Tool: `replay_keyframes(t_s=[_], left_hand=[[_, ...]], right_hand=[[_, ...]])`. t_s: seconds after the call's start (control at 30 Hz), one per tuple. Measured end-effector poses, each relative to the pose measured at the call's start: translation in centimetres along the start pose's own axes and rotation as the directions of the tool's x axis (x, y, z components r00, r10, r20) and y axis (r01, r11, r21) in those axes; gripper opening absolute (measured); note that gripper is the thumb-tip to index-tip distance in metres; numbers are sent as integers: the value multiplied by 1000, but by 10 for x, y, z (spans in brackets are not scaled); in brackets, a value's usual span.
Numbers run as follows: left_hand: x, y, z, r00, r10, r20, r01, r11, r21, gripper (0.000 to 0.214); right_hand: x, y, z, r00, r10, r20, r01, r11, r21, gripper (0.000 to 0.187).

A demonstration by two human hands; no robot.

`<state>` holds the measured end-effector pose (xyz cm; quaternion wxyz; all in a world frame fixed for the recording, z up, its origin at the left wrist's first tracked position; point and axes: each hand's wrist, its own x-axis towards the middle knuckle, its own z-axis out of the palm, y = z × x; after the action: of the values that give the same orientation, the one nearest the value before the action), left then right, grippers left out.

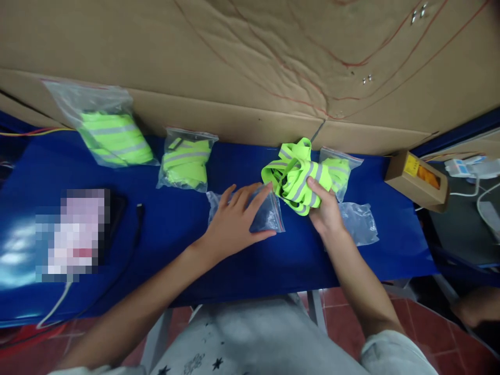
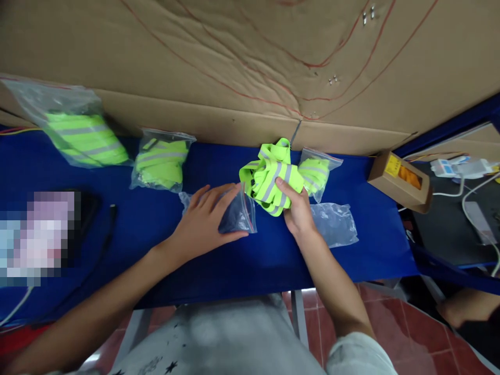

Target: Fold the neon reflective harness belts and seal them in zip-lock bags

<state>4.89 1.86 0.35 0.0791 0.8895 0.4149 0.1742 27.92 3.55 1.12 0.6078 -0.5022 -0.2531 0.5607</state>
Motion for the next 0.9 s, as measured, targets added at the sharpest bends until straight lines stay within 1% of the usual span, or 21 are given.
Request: replay_keyframes(t_s=[0.1,0.2,0.27,0.37,0.43,0.53,0.6,0.67,0.73,0.8,0.9], left_hand=[[-4,-8,1,993,-7,-120,9,1000,15,100],[-6,-11,4,980,24,-196,-16,999,38,96],[-7,-12,5,976,35,-216,-24,998,54,95],[-8,-12,6,978,43,-203,-30,997,67,92],[-9,-12,7,983,50,-175,-41,998,57,90],[-9,-10,8,993,21,-115,-20,1000,2,104],[-9,-9,9,997,-2,-75,-1,999,-41,112],[-10,-9,10,999,-8,-51,4,997,-80,110],[-10,-7,11,999,-1,-44,-4,995,-99,100],[-10,-5,14,999,7,-53,-12,996,-86,96],[-9,0,17,998,30,-58,-32,999,-31,101]], right_hand=[[-7,4,-3,993,103,65,-99,993,-65,56],[-12,4,-5,984,139,107,-114,969,-217,54],[-14,4,-7,980,158,121,-110,937,-330,52],[-15,4,-10,976,166,144,-76,870,-488,54],[-16,4,-10,975,145,171,-28,836,-549,53],[-20,3,-6,974,66,217,79,797,-599,50],[-24,2,-3,967,-11,253,173,758,-629,53],[-26,2,0,957,-53,286,236,716,-657,56],[-28,3,1,953,-56,296,254,679,-689,53],[-29,7,1,949,-55,311,272,646,-713,49],[-31,13,2,929,-34,368,309,617,-723,46]])
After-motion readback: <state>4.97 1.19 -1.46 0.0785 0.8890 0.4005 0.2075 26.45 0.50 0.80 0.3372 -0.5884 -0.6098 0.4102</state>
